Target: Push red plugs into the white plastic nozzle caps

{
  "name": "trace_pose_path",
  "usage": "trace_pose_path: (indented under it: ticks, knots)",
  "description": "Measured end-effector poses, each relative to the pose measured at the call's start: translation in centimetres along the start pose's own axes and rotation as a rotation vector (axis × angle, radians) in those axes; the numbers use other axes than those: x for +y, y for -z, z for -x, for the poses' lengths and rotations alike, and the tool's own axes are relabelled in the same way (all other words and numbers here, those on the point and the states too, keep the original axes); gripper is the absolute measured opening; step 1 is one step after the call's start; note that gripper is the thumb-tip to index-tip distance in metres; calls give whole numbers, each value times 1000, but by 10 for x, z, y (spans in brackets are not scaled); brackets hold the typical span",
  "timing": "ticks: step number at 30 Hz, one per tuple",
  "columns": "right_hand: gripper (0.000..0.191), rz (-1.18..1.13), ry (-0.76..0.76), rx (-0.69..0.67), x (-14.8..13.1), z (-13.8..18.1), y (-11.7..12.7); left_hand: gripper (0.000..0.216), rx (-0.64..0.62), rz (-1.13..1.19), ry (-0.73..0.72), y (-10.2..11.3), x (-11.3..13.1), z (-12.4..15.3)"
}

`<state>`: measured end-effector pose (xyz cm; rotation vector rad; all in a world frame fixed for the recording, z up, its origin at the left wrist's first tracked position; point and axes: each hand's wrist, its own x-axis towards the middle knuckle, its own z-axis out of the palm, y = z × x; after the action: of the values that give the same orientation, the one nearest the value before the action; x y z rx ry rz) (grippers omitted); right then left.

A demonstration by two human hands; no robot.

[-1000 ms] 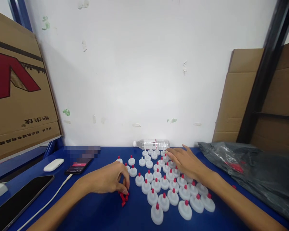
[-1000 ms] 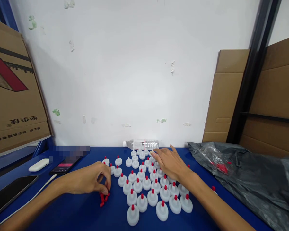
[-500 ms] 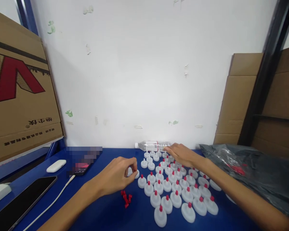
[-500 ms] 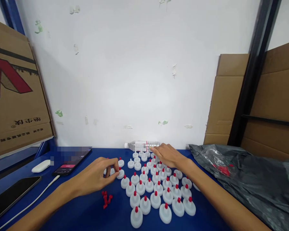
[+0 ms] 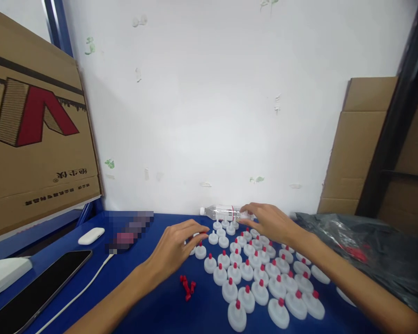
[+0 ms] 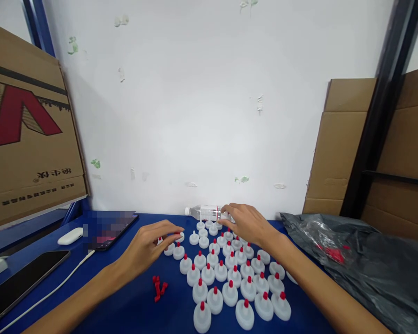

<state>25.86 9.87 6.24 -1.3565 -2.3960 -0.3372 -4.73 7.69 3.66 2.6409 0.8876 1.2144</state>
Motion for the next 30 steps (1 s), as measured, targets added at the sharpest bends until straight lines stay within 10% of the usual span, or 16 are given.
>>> trace_pose_path:
  ticks: [12, 30]
  knots:
    - [44, -76, 408, 90, -84, 2, 15, 20, 120, -33, 58, -5, 6, 3]
    - [38, 69, 426, 128, -89, 9, 16, 17, 67, -229, -106, -18, 12, 10]
